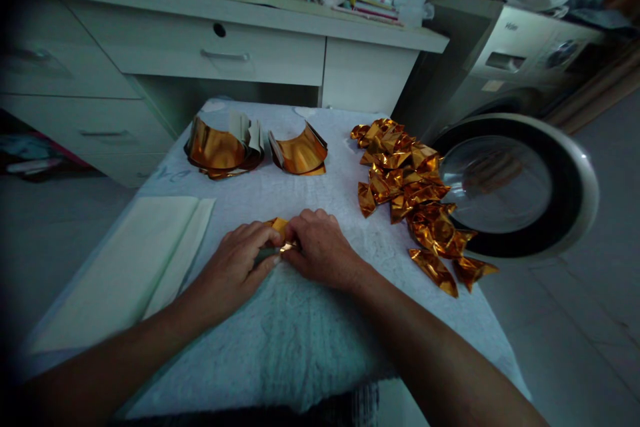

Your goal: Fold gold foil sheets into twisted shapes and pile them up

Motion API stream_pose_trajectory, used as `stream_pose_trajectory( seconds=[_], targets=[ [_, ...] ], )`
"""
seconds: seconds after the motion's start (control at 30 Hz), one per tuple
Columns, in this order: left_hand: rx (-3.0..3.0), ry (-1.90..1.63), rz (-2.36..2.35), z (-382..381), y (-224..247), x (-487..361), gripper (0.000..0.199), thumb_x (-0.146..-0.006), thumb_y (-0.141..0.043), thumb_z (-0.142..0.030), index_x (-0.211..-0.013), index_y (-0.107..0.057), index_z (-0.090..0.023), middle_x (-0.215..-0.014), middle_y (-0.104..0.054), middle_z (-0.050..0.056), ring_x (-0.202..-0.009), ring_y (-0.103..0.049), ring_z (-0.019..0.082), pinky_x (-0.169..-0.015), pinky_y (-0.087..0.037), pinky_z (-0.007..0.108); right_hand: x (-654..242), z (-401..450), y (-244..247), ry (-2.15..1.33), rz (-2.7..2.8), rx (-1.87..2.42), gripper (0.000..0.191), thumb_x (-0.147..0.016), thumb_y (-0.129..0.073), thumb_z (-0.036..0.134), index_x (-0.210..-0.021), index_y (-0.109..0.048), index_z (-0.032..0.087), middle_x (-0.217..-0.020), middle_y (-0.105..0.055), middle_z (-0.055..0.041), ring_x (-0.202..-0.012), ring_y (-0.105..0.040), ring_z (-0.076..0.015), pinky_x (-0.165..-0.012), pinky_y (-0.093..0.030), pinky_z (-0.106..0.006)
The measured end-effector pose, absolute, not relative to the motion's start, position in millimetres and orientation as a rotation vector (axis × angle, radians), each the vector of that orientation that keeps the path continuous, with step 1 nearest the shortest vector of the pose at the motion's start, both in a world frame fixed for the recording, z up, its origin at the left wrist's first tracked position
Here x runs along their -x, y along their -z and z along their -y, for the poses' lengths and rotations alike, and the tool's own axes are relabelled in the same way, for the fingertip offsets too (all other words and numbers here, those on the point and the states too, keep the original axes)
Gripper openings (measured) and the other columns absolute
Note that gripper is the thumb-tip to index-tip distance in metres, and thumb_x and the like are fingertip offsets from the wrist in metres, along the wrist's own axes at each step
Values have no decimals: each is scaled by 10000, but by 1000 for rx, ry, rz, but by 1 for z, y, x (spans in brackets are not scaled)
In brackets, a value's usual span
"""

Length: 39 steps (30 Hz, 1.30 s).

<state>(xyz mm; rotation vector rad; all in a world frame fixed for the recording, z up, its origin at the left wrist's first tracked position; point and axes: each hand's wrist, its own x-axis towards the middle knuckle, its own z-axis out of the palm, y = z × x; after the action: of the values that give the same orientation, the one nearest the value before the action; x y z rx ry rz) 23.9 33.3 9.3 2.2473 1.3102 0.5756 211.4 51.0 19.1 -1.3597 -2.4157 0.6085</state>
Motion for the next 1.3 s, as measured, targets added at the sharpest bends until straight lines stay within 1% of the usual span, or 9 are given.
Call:
stream_pose_trajectory(
  seconds=[0.1,0.23,0.3,0.5,0.6,0.8,1.0,1.17,1.3],
  targets=[
    [-2243,-540,-1307,-34,-11,-24,155,-831,-564,-125,-935,-557,-240,-1012,-635,28,-970,-551,244,-847,-411,419,-211,-51,-19,-603,2418,1364,95,-855,-639,261,-869,-590,181,-875,-569,-33,-824,-473,-187,-767,-339,-326],
    [-2246,-521,-1305,-34,-10,-25,272,-843,-557,-109,-1072,-583,-254,-1079,-629,40,-1013,-545,256,-879,-407,443,-211,-51,-20,-597,2428,1395,103,-864,-626,270,-896,-596,177,-877,-568,-38,-829,-476,-196,-745,-325,-326],
    [-2262,-503,-1306,-35,-9,-25,291,-861,-551,-118,-1112,-605,-255,-1062,-619,47,-1009,-543,262,-878,-409,450,-211,-51,-20,-606,2426,1398,106,-863,-631,270,-907,-600,179,-887,-570,-39,-839,-478,-199,-751,-324,-327],
    [-2274,-481,-1286,-36,-9,-24,254,-875,-566,-139,-1074,-674,-254,-987,-598,43,-976,-541,251,-855,-415,435,-212,-53,-20,-679,2405,1411,80,-850,-653,208,-906,-606,177,-905,-574,-35,-862,-481,-194,-792,-337,-331],
    [-2274,-490,-1287,-36,-8,-23,262,-867,-577,-144,-1079,-678,-261,-979,-596,38,-968,-541,244,-850,-418,426,-213,-53,-22,-719,2404,1413,73,-854,-649,168,-918,-615,171,-918,-577,-36,-878,-485,-192,-815,-342,-334],
    [-2299,-488,-1284,-36,-7,-23,222,-860,-573,-130,-1014,-672,-254,-958,-598,25,-953,-546,229,-833,-419,404,-216,-55,-26,-782,2410,1372,50,-905,-602,172,-948,-626,171,-935,-587,-42,-894,-488,-187,-836,-352,-330],
    [-2290,-471,-1295,-37,-9,-25,152,-853,-587,-130,-931,-656,-241,-962,-606,24,-964,-553,234,-848,-423,417,-218,-55,-26,-777,2444,1366,201,-811,-551,55,-954,-619,179,-942,-588,-42,-898,-486,-190,-852,-352,-336],
    [-2300,-490,-1271,-36,-9,-24,153,-857,-588,-122,-943,-660,-226,-961,-601,32,-963,-548,237,-851,-425,424,-219,-53,-24,-725,2449,1324,298,-713,-509,33,-949,-619,179,-929,-591,-42,-892,-490,-196,-835,-362,-336],
    [-2322,-517,-1232,-34,-8,-21,187,-856,-579,-98,-968,-665,-221,-962,-600,35,-953,-550,235,-847,-429,424,-221,-53,-24,-716,2451,1281,319,-690,-509,24,-945,-629,175,-935,-602,-46,-897,-505,-198,-834,-376,-334]
  ],
)
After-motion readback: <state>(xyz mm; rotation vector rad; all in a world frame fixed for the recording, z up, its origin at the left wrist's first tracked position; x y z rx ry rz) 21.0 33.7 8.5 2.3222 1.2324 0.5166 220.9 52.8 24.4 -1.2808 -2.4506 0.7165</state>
